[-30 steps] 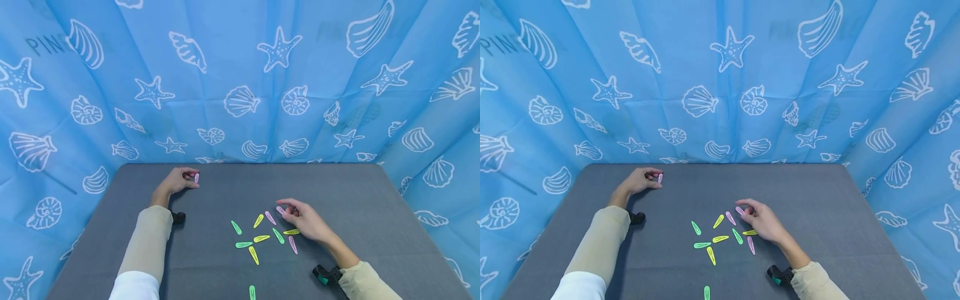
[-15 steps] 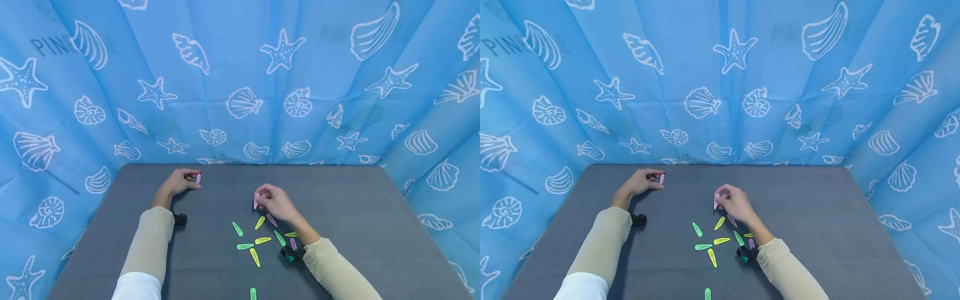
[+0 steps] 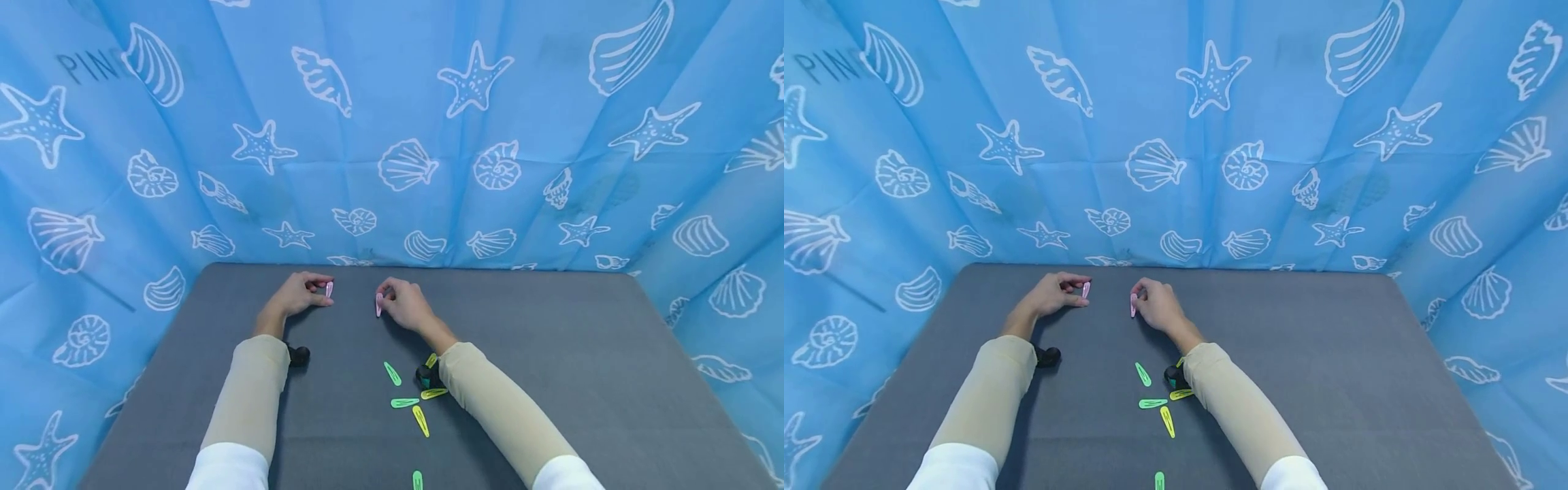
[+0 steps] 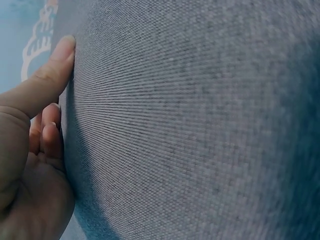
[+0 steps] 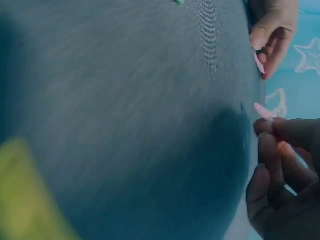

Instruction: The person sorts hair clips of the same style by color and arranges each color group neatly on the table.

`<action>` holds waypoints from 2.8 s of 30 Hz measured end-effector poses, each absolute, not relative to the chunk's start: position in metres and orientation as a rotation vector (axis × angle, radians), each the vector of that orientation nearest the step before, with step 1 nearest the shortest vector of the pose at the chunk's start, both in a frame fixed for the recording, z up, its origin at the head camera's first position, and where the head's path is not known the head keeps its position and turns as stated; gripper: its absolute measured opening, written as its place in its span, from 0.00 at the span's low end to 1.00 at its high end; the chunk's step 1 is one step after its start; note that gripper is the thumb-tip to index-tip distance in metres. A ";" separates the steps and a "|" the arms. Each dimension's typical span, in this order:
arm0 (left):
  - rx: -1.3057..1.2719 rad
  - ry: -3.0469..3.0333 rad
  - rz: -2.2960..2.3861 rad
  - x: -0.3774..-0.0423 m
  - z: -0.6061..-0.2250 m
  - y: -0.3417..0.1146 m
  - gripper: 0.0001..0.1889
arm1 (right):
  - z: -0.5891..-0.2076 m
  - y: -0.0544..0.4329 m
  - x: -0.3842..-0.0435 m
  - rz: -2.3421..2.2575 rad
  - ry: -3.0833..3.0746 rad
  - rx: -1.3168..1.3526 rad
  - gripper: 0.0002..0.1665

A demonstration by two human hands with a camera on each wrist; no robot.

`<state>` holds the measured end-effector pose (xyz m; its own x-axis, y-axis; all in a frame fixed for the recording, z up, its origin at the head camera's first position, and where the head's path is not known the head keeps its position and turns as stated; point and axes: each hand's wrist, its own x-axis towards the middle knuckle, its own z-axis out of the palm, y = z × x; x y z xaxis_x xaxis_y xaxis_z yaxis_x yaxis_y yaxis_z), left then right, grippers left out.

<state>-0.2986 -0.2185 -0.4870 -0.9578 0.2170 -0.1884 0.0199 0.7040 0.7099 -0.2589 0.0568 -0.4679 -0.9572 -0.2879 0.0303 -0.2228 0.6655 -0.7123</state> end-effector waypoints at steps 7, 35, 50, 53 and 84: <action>0.182 2.675 1.096 -0.300 -0.485 -0.219 0.31 | -0.476 0.018 -0.284 -1.217 2.823 -0.335 0.07; 0.187 2.659 1.101 -0.299 -0.490 -0.215 0.31 | -0.470 -0.003 -0.282 -0.807 2.955 -0.292 0.31; 0.187 2.677 1.096 -0.297 -0.490 -0.219 0.31 | -0.449 0.039 -0.228 -0.116 3.080 -0.745 0.48; 0.195 2.676 1.100 -0.296 -0.490 -0.218 0.31 | -0.449 0.053 -0.219 -0.007 3.112 -0.829 0.49; 0.164 2.668 1.122 -0.294 -0.490 -0.218 0.31 | -0.471 0.190 -0.156 -0.547 2.947 -0.937 0.36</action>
